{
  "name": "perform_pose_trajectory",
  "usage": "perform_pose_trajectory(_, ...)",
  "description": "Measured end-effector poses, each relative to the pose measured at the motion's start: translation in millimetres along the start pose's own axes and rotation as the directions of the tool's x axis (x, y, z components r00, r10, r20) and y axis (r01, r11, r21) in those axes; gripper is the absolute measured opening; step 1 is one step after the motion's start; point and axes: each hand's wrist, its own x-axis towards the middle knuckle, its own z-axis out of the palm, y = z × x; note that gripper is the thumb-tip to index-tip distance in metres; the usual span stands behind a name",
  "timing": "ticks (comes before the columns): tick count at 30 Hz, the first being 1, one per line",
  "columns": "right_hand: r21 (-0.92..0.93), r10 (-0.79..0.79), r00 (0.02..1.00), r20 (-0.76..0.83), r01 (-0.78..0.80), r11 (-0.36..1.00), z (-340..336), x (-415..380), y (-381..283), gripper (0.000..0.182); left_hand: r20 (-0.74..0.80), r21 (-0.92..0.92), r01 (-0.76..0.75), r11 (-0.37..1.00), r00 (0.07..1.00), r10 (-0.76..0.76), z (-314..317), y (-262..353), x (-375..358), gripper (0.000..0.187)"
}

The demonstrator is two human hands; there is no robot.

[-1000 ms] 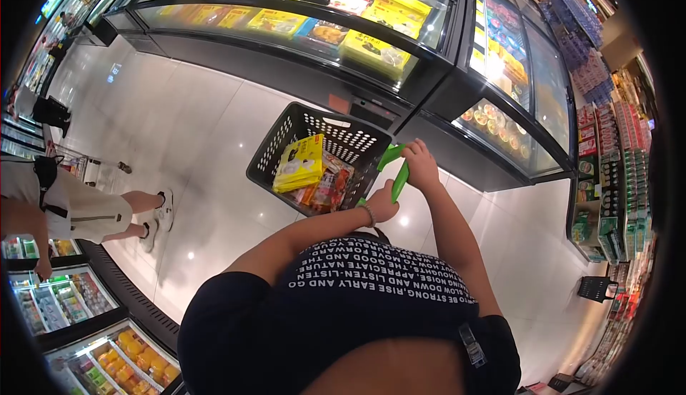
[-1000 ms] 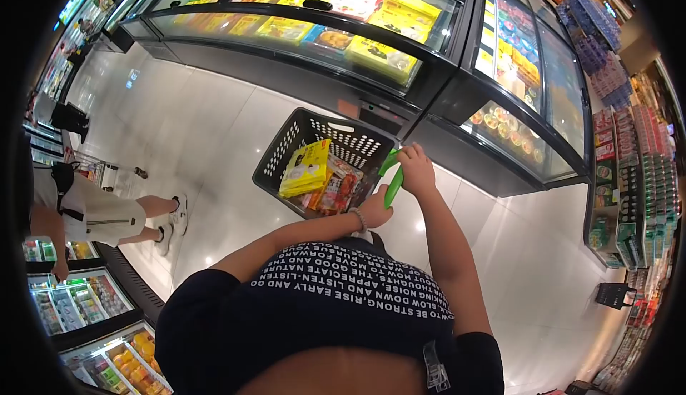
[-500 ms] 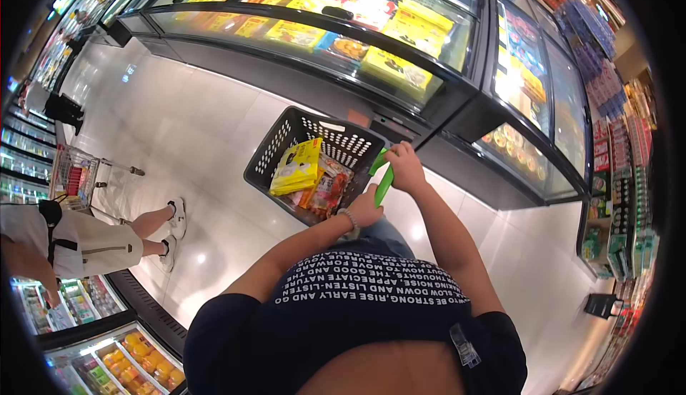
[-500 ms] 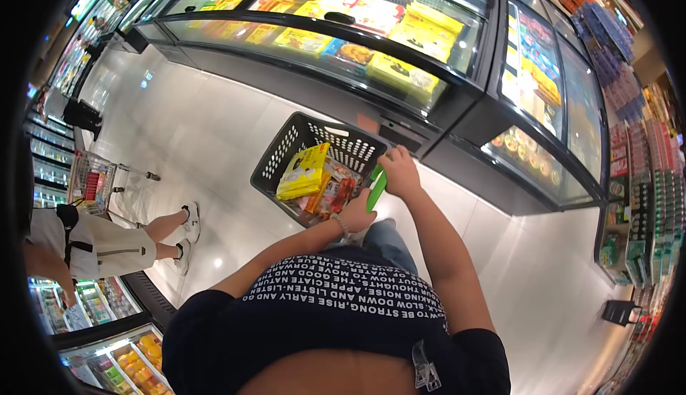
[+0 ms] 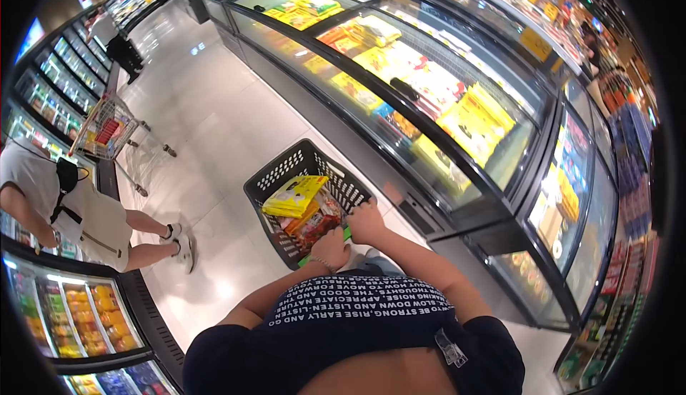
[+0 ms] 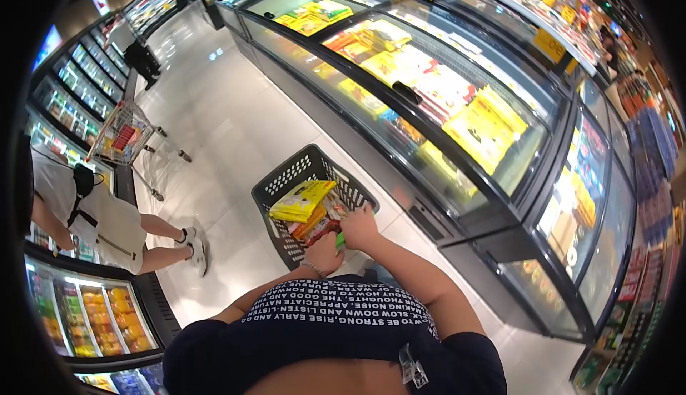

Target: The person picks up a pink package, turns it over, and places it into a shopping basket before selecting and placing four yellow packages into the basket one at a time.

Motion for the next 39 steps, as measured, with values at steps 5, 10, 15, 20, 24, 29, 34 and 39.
perform_pose_trajectory(5,0.194,-0.268,0.898,0.348,0.21,0.958,-16,61,30,0.028,-0.263,0.088,-0.033,0.996,0.963,0.055,-8,-19,25,0.024)
perform_pose_trajectory(10,0.346,-0.441,0.822,0.36,0.321,0.882,-27,107,41,0.034,-0.284,0.134,0.008,0.991,0.958,0.03,-21,-52,49,0.022)
perform_pose_trajectory(15,0.351,-0.48,0.803,0.355,0.361,0.864,-19,148,25,0.031,-0.286,0.165,-0.053,0.985,0.953,0.099,-40,-98,63,0.023)
perform_pose_trajectory(20,0.598,-0.576,0.783,0.234,0.351,0.72,-2,192,4,0.035,-0.19,0.2,-0.109,0.974,0.971,0.148,-89,-157,74,0.022)
perform_pose_trajectory(24,0.702,-0.587,0.742,0.324,0.229,0.675,-20,226,-33,0.048,-0.053,0.329,-0.176,0.928,0.977,0.205,-142,-233,81,0.024)
perform_pose_trajectory(29,0.773,-0.647,0.758,0.085,0.359,0.522,4,280,-50,0.062,0.076,0.432,-0.372,0.822,0.923,0.377,-207,-331,126,0.022)
perform_pose_trajectory(34,0.678,-0.476,0.769,0.427,0.076,0.731,24,302,-26,0.059,-0.053,0.588,-0.346,0.731,0.885,0.462,-265,-400,184,0.007)
perform_pose_trajectory(39,0.748,-0.127,0.894,0.429,-0.273,0.604,38,257,34,0.045,-0.388,0.708,0.197,0.678,0.911,0.141,-297,-447,246,0.033)
